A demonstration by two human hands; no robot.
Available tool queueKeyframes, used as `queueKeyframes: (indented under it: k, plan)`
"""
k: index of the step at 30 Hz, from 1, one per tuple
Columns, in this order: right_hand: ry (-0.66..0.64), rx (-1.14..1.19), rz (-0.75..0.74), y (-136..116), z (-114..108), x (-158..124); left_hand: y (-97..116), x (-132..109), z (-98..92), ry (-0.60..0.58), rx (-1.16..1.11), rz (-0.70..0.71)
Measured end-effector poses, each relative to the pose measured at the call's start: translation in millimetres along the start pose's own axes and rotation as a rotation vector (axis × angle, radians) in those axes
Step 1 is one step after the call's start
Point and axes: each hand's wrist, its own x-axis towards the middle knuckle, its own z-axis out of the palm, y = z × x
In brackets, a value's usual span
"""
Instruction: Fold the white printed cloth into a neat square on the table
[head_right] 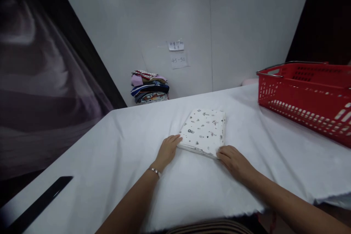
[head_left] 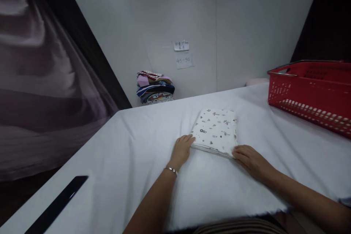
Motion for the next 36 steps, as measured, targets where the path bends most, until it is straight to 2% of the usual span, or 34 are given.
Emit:
queueKeyframes:
  k: [4, 7, 10, 14, 17, 21, 23, 25, 31, 36]
  plan:
    - [-0.144, 0.019, 0.048, -4, -9, 4, 1, 9, -12.3, -0.072, -0.094, -0.100]
    - [-0.189, 0.016, 0.062, -6, -10, 5, 14, 22, -21.7, -0.085, -0.135, -0.155]
    - [-0.212, 0.026, 0.080, -8, -12, 5, 37, 33, -20.8, -0.052, -0.108, -0.055]
    - [-0.164, 0.169, 0.169, -3, -18, 9, 58, 32, -2.9, -0.125, -0.035, 0.113]
    - [-0.072, 0.376, 0.404, 18, -21, 18, 57, 27, 6.0, -0.156, 0.000, 0.131]
    - [0.003, 0.619, 0.962, 61, -13, 37, 57, 33, 0.5, -0.198, -0.032, 0.103]
    - [0.017, 0.737, 1.168, 80, -7, 47, 67, 41, -3.8, -0.173, -0.074, 0.084]
    - [0.018, 0.789, 1.272, 94, -2, 55, 83, 51, -5.0, -0.134, -0.120, 0.094]
    - [-0.089, 0.814, 1.318, 110, 10, 71, 132, 68, 11.3, -0.149, -0.152, 0.143]
    - [-0.115, 0.819, 1.330, 113, 16, 82, 148, 77, 25.9, -0.175, -0.138, -0.041]
